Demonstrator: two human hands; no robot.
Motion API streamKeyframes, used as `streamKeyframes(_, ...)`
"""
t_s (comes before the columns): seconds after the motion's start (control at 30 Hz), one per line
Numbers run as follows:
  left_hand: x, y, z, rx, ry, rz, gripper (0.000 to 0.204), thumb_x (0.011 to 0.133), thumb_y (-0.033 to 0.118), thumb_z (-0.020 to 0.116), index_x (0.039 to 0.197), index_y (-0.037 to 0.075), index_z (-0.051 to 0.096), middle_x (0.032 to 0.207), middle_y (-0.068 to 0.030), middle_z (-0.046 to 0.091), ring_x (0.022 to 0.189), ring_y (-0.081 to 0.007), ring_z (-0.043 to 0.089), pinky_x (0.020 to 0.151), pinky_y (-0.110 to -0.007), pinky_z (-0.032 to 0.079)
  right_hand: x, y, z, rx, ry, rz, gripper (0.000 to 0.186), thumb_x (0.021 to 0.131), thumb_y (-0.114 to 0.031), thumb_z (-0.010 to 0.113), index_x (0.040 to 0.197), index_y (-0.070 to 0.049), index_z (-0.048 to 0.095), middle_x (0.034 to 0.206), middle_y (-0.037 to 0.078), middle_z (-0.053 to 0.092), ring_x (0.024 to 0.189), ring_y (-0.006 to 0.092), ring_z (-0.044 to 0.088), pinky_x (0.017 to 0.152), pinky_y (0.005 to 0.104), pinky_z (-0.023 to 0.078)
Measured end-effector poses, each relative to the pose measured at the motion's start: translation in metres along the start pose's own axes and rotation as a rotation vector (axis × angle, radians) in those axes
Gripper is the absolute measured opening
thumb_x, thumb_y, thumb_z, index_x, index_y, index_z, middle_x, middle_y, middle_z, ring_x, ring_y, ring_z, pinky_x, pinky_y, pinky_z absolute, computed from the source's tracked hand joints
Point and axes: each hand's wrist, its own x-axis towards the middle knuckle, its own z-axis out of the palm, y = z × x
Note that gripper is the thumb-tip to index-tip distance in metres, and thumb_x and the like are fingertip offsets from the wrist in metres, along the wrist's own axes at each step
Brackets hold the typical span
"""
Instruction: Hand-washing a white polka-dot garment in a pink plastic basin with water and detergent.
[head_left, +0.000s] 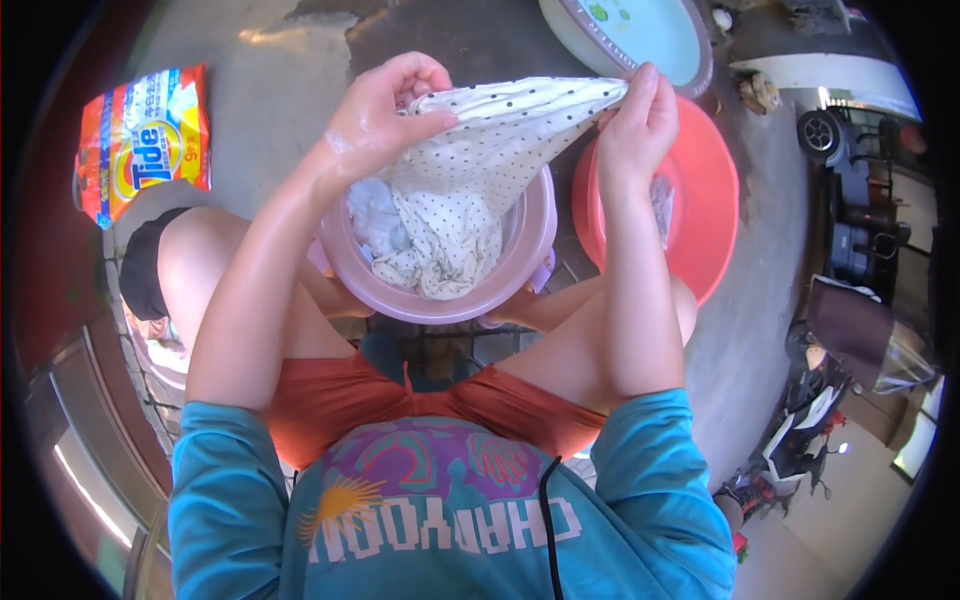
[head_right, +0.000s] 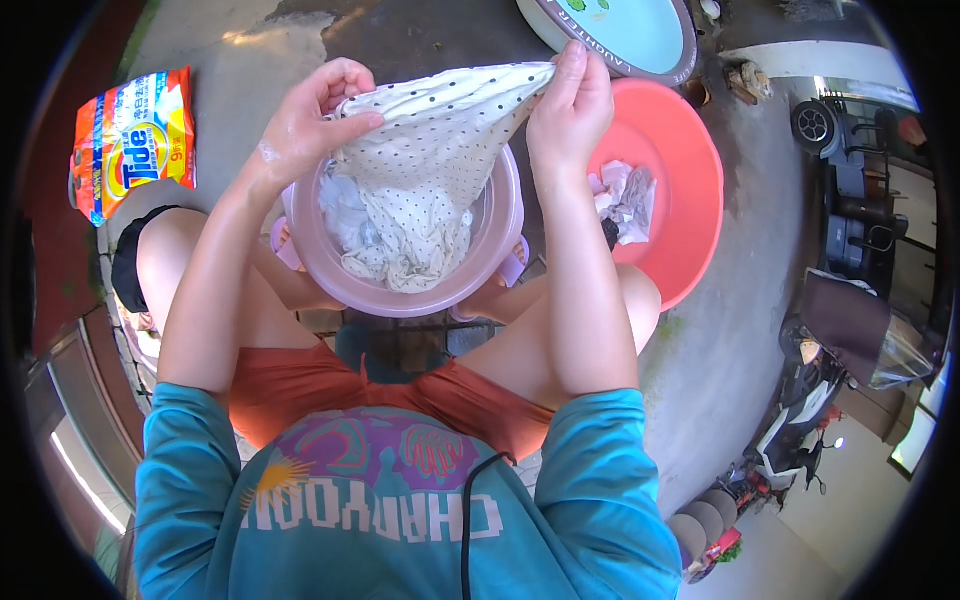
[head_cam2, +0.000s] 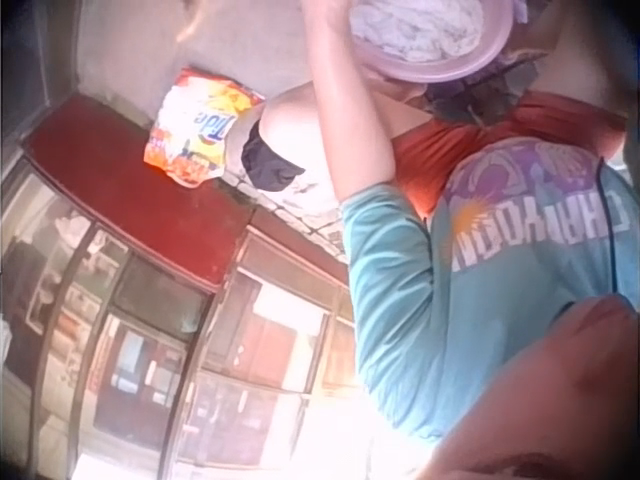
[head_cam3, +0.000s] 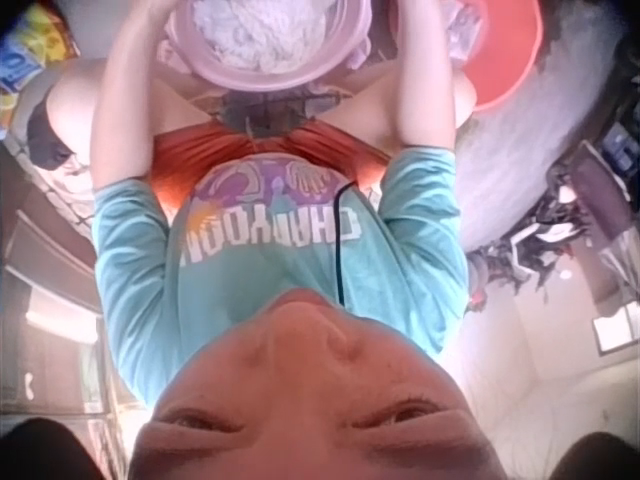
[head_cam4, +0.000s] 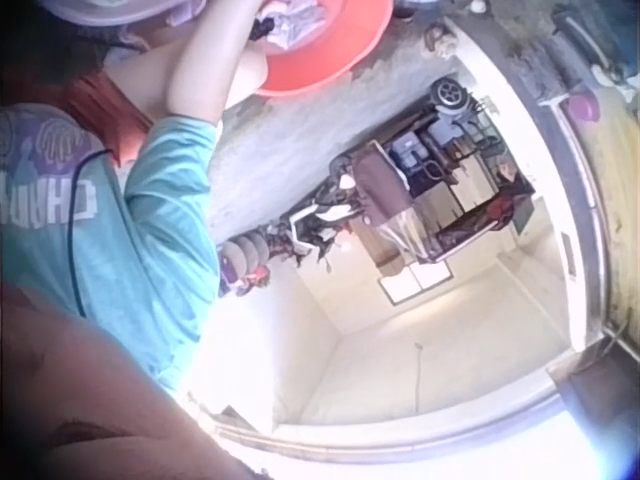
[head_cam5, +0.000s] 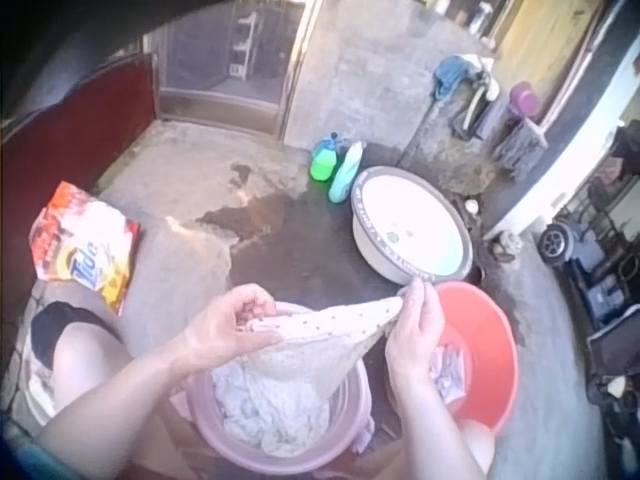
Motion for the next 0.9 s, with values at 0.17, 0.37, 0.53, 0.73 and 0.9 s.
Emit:
streamKeyframes(0.17,0.001,-0.008,0.003,0.295,0.081,0.150,0.011,0.081,0.004,0.063,0.089,0.005,0.057,0.081,0.0047,0.054,0.076,-0.0035,0.049,0.071,-0.019,0.041,-0.012,-0.005,0.004,0.076,-0.037,0.162,0.021,0.098,-0.022,0.047,0.091,-0.002,0.047,0.074,0.004,0.054,0.057,0.0086,0.055,0.051,0.0230,0.045)
streamKeyframes(0.37,-0.003,-0.013,0.020,0.525,0.351,0.300,0.012,0.074,0.001,0.062,0.085,0.004,0.057,0.076,-0.0047,0.053,0.070,-0.0148,0.053,0.067,-0.026,0.044,-0.066,-0.022,0.032,0.293,-0.538,0.761,0.032,0.095,-0.031,0.051,0.097,0.000,0.055,0.085,0.008,0.061,0.075,0.0133,0.061,0.067,0.0267,0.050)
streamKeyframes(0.53,-0.014,-0.021,0.044,0.531,0.082,0.331,0.023,0.074,0.004,0.065,0.095,0.003,0.056,0.083,-0.0088,0.055,0.073,-0.0253,0.056,0.070,-0.033,0.047,-0.069,-0.012,0.035,0.514,-0.581,0.924,0.030,0.094,-0.026,0.052,0.101,0.002,0.059,0.093,0.009,0.063,0.084,0.0153,0.061,0.077,0.0271,0.050)
streamKeyframes(0.73,-0.002,-0.036,0.028,0.042,0.116,-0.033,0.021,0.082,0.014,0.067,0.095,0.002,0.055,0.086,-0.0045,0.059,0.078,-0.0125,0.057,0.071,-0.026,0.047,-0.060,-0.011,0.034,0.562,-0.477,0.890,0.020,0.094,-0.015,0.048,0.101,0.001,0.059,0.095,0.008,0.063,0.087,0.0139,0.060,0.079,0.0273,0.049)
streamKeyframes(0.9,-0.005,-0.024,0.034,0.220,0.062,-0.035,0.020,0.083,0.010,0.067,0.097,0.002,0.055,0.088,-0.0023,0.058,0.078,-0.0078,0.055,0.070,-0.022,0.047,-0.062,-0.010,0.026,0.556,-0.469,0.881,0.020,0.095,-0.015,0.049,0.103,0.001,0.058,0.101,0.008,0.062,0.094,0.0143,0.058,0.085,0.0304,0.047)
